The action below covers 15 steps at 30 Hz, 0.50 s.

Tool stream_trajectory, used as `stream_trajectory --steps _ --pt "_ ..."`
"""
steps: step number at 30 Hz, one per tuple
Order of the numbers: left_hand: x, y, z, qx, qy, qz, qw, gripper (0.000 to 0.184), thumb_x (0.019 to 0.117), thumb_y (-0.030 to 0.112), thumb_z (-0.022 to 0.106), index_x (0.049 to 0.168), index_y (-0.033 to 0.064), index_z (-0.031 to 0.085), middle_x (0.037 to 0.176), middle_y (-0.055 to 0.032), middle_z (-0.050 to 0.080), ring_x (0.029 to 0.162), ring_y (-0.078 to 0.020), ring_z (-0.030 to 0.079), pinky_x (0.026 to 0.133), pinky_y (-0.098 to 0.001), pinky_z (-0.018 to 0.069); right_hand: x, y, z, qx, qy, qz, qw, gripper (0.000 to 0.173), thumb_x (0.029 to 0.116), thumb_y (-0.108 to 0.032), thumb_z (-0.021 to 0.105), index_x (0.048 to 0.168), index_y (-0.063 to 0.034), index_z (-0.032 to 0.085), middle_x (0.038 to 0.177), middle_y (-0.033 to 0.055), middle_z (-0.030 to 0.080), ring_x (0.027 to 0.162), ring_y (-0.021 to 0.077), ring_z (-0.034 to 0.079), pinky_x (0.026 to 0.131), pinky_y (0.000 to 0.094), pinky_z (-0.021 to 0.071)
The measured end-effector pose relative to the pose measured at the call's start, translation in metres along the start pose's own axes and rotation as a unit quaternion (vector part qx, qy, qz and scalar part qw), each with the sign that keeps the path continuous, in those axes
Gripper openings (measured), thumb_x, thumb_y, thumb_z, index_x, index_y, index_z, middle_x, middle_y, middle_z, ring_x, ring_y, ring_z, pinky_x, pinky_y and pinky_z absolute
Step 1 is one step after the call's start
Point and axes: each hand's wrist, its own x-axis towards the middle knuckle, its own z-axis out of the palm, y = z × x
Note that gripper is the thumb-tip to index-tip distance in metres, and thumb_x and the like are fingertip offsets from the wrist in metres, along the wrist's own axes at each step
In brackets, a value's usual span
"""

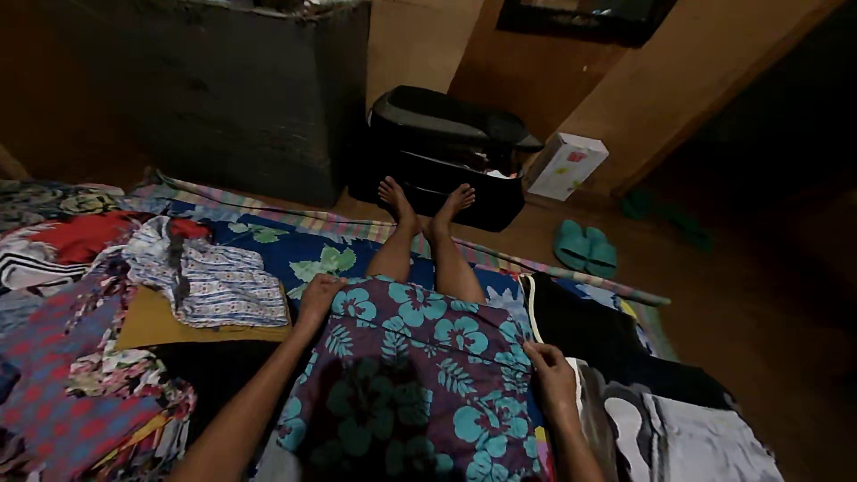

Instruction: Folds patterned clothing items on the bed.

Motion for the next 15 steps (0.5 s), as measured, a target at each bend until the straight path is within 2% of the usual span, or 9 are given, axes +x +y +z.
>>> stream_trajectory --steps 3,5,7,9,11,13,15 --pt "-0.011 0.011 -0.007 0.083 -0.005 -0.011 0.996 0.056 0.1031 0.04 0.059 0.125 -0.0111 0.057 0.111 -0.0293 0.062 0.103 -0.0389 0.06 0.095 -0.0551 0.0456 0.001 -0.003 0.003 -0.001 0.026 -0.002 1.0 0.027 0.0968 -0.018 0.068 0.103 0.0082 0.063 0.09 0.0128 0.064 0.078 0.0145 0.057 0.074 0.036 0.0493" --pt "-0.013 0.017 -0.013 0.108 -0.025 -0.007 0.994 0.057 0.1019 0.043 0.06 0.124 -0.0101 0.057 0.108 -0.0281 0.062 0.1 -0.0394 0.06 0.093 -0.0575 0.0457 0.002 -0.003 0.007 0.011 0.036 0.016 0.999 0.027 0.0973 -0.019 0.067 0.1 0.0071 0.062 0.087 0.0088 0.061 0.075 0.0101 0.054 0.071 0.0313 0.0477" --pt "-0.011 0.019 -0.016 0.089 -0.033 0.031 0.995 0.048 0.1015 0.034 0.064 0.122 -0.0092 0.058 0.103 -0.0233 0.061 0.094 -0.0329 0.058 0.089 -0.0526 0.0457 0.002 -0.004 0.011 0.026 0.035 0.022 0.999 0.025 0.0974 -0.018 0.067 0.098 0.0055 0.062 0.085 0.0051 0.059 0.071 0.0056 0.052 0.068 0.026 0.0467" --pt "-0.011 0.02 -0.016 0.033 -0.005 0.088 0.996 0.036 0.1006 0.021 0.065 0.123 -0.0071 0.062 0.109 -0.0208 0.063 0.095 -0.0262 0.059 0.09 -0.0442 0.0482 0.002 -0.003 0.014 0.05 0.025 0.012 0.998 0.022 0.0964 -0.018 0.066 0.096 0.0034 0.061 0.083 0.0015 0.058 0.068 0.0015 0.051 0.064 0.0211 0.0457" --pt "-0.01 0.022 -0.013 -0.012 0.032 0.134 0.99 0.027 0.0996 0.015 0.065 0.118 -0.0056 0.066 0.115 -0.0196 0.063 0.099 -0.0237 0.062 0.091 -0.0396 0.0503 0.001 -0.003 0.016 0.11 0.02 0.009 0.994 0.013 0.0949 -0.011 0.065 0.091 0.0002 0.06 0.082 -0.0018 0.056 0.071 0.0003 0.053 0.067 0.0191 0.047" --pt "-0.005 0.021 -0.009 -0.027 0.039 0.137 0.989 0.025 0.0998 0.014 0.064 0.115 -0.005 0.067 0.113 -0.0174 0.063 0.096 -0.0205 0.061 0.088 -0.0359 0.0501 0.0 -0.005 0.018 0.206 0.026 0.022 0.978 0.009 0.0942 -0.004 0.059 0.087 -0.0078 0.056 0.078 -0.0065 0.059 0.069 -0.0009 0.058 0.065 0.0169 0.0518" --pt "0.004 0.016 -0.008 -0.028 -0.002 0.091 0.995 0.029 0.1016 0.016 0.063 0.12 -0.0069 0.064 0.117 -0.0206 0.062 0.101 -0.0235 0.06 0.092 -0.0385 0.0491 -0.001 -0.006 0.017 0.275 0.025 0.029 0.961 0.013 0.0952 -0.001 0.053 0.088 -0.0118 0.054 0.077 -0.0083 0.062 0.068 -0.0006 0.061 0.062 0.0176 0.0544"
